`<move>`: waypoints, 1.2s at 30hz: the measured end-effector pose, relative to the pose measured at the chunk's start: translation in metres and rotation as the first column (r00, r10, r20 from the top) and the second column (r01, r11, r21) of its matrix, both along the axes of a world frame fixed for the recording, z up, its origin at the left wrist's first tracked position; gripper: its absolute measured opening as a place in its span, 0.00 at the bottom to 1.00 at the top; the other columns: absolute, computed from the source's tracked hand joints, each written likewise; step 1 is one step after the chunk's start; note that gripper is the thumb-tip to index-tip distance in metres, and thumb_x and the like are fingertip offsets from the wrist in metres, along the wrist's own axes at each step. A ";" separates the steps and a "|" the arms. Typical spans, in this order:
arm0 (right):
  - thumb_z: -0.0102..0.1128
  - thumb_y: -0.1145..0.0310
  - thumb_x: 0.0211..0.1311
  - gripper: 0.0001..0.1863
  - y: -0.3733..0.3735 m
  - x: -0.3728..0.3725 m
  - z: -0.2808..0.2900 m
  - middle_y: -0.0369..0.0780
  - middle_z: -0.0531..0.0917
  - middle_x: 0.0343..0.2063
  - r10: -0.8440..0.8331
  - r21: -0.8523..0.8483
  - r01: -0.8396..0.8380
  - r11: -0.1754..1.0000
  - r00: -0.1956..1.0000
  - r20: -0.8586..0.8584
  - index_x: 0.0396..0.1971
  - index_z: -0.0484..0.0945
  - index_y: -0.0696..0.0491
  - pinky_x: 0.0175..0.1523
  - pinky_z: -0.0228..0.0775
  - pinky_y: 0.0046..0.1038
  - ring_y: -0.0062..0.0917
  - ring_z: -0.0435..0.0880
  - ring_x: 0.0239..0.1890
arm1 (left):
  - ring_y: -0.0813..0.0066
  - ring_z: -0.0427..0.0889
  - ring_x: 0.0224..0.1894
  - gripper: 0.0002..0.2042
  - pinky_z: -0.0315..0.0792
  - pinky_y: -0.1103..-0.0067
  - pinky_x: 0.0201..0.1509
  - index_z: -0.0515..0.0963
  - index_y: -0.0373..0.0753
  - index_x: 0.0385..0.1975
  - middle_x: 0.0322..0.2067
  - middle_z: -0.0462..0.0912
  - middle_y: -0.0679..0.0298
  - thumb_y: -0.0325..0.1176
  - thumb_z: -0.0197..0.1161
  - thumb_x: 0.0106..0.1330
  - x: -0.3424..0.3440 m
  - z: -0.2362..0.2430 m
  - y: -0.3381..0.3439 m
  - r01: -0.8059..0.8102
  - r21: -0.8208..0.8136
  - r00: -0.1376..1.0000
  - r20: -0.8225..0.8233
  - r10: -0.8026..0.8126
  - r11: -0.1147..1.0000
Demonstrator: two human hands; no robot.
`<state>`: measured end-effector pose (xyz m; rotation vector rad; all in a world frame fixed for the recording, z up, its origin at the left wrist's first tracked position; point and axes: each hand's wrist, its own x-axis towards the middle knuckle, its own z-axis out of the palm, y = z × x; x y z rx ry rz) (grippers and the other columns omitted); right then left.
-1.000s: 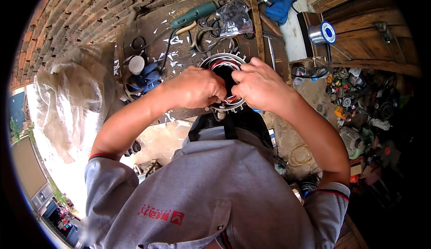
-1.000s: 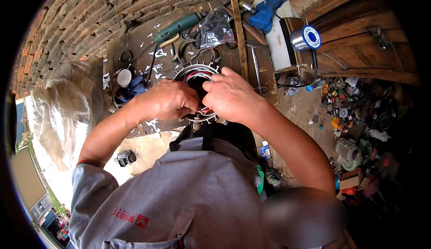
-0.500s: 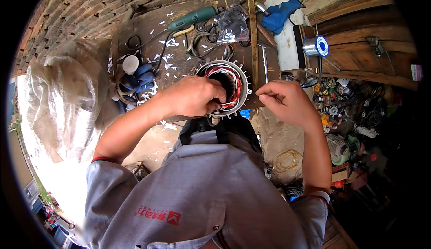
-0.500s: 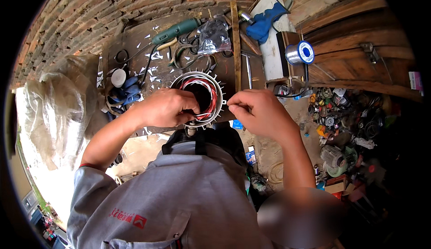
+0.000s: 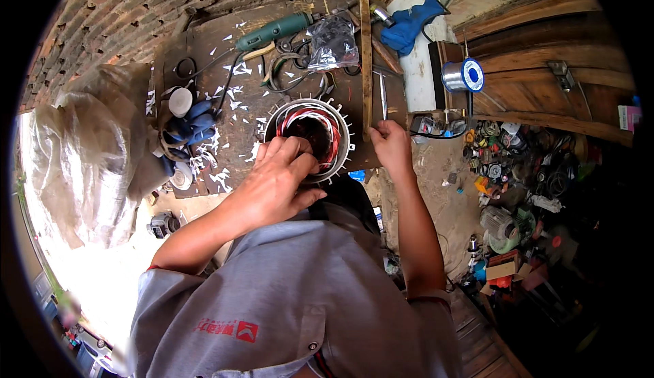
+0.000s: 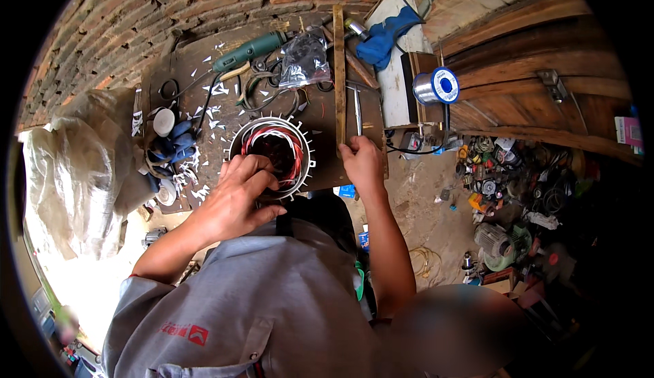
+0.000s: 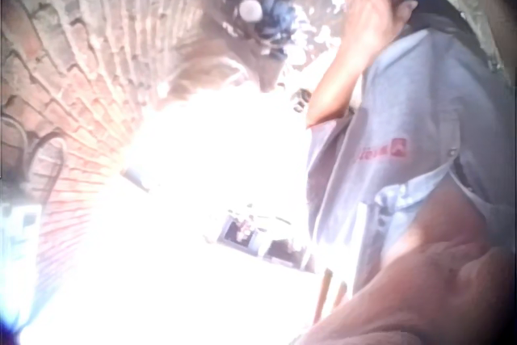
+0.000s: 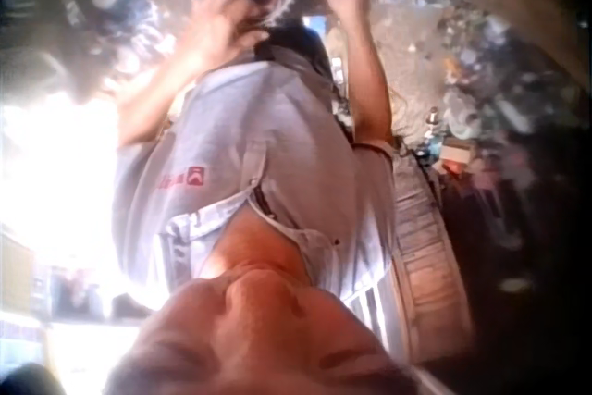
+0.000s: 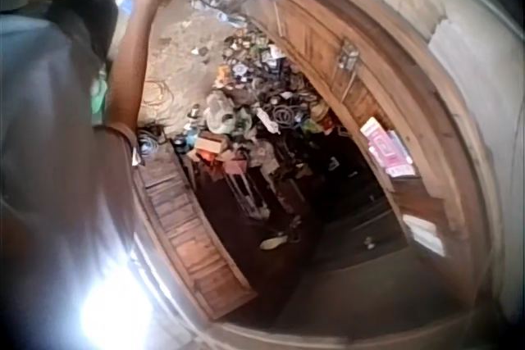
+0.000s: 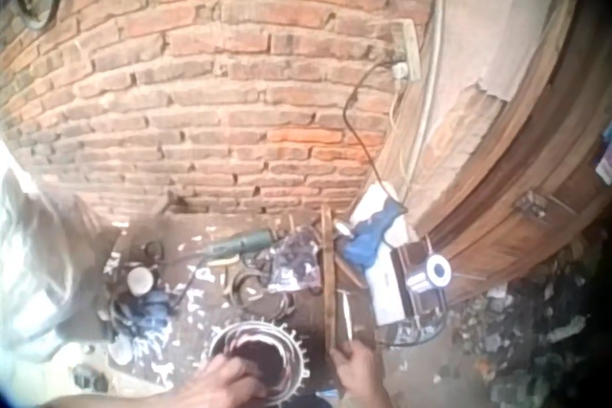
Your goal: The person uses long metal tweezers to adjust and arrange red and white wires inside a circular motor stator. They carefully manipulate the wire ends within the stator slots, occasionally using their fingers to hold the assembly steady.
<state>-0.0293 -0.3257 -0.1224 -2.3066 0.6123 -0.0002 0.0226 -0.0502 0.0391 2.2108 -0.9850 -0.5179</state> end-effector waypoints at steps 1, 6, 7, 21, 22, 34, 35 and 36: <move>0.68 0.65 0.57 0.16 0.010 0.011 -0.007 0.49 0.85 0.32 -0.017 -0.116 0.016 0.993 1.000 -0.003 0.38 0.80 0.63 0.43 0.76 0.36 0.39 0.85 0.35 | 0.56 0.70 0.52 0.18 0.63 0.65 0.56 0.78 0.38 0.39 0.50 0.72 0.56 0.37 0.75 0.52 -0.002 0.000 0.001 -0.018 -0.002 1.000 -0.014 0.018 1.000; 0.68 0.63 0.54 0.17 0.026 0.048 -0.015 0.51 0.84 0.28 -0.051 -0.144 0.041 0.989 0.997 -0.064 0.33 0.76 0.63 0.41 0.76 0.42 0.47 0.84 0.34 | 0.55 0.70 0.56 0.19 0.62 0.65 0.59 0.77 0.38 0.38 0.51 0.72 0.56 0.36 0.77 0.49 -0.005 0.002 0.012 -0.126 -0.036 0.992 -0.028 0.125 0.991; 0.68 0.64 0.54 0.17 0.019 0.051 -0.010 0.50 0.83 0.26 -0.021 0.001 0.021 1.000 0.992 -0.128 0.32 0.75 0.63 0.39 0.76 0.40 0.45 0.84 0.31 | 0.55 0.69 0.56 0.19 0.62 0.65 0.59 0.77 0.38 0.38 0.52 0.72 0.56 0.37 0.77 0.49 -0.006 0.003 0.015 -0.158 -0.041 0.987 -0.029 0.157 0.987; 0.65 0.82 0.58 0.09 0.010 0.024 0.177 0.45 0.83 0.33 0.260 0.789 -0.424 0.445 0.904 0.339 0.38 0.77 0.62 0.34 0.76 0.20 0.19 0.82 0.30 | 0.54 0.71 0.57 0.14 0.66 0.65 0.60 0.78 0.37 0.35 0.52 0.74 0.54 0.32 0.75 0.54 -0.041 -0.009 0.038 -0.525 -0.134 0.851 -0.107 0.514 0.841; 0.64 0.82 0.58 0.08 0.016 0.029 0.174 0.46 0.83 0.34 0.366 0.716 -0.530 0.454 0.844 0.392 0.37 0.77 0.62 0.35 0.76 0.21 0.21 0.83 0.30 | 0.54 0.72 0.57 0.13 0.66 0.65 0.60 0.78 0.37 0.35 0.52 0.74 0.54 0.32 0.74 0.54 -0.043 -0.009 0.038 -0.543 -0.136 0.840 -0.113 0.531 0.829; 0.67 0.80 0.55 0.06 0.039 0.051 0.162 0.41 0.84 0.28 0.757 0.400 -0.819 0.411 0.552 0.351 0.30 0.79 0.59 0.34 0.73 0.26 0.27 0.83 0.29 | 0.53 0.71 0.56 0.12 0.67 0.65 0.58 0.77 0.38 0.34 0.52 0.73 0.54 0.30 0.74 0.54 -0.068 -0.006 0.026 -0.621 -0.125 0.783 -0.097 0.614 0.773; 0.67 0.80 0.54 0.06 0.040 0.053 0.162 0.41 0.84 0.27 0.767 0.373 -0.838 0.397 0.527 0.368 0.30 0.79 0.59 0.33 0.73 0.26 0.28 0.83 0.28 | 0.53 0.71 0.56 0.12 0.67 0.64 0.59 0.77 0.38 0.34 0.53 0.73 0.54 0.30 0.74 0.54 -0.070 -0.007 0.025 -0.625 -0.126 0.781 -0.108 0.615 0.771; 0.67 0.79 0.54 0.06 0.041 0.053 0.160 0.42 0.83 0.27 0.779 0.366 -0.846 0.387 0.512 0.361 0.30 0.79 0.59 0.33 0.73 0.27 0.29 0.83 0.29 | 0.53 0.71 0.56 0.12 0.67 0.64 0.59 0.77 0.38 0.34 0.53 0.72 0.54 0.30 0.74 0.54 -0.071 -0.007 0.024 -0.627 -0.127 0.779 -0.120 0.616 0.769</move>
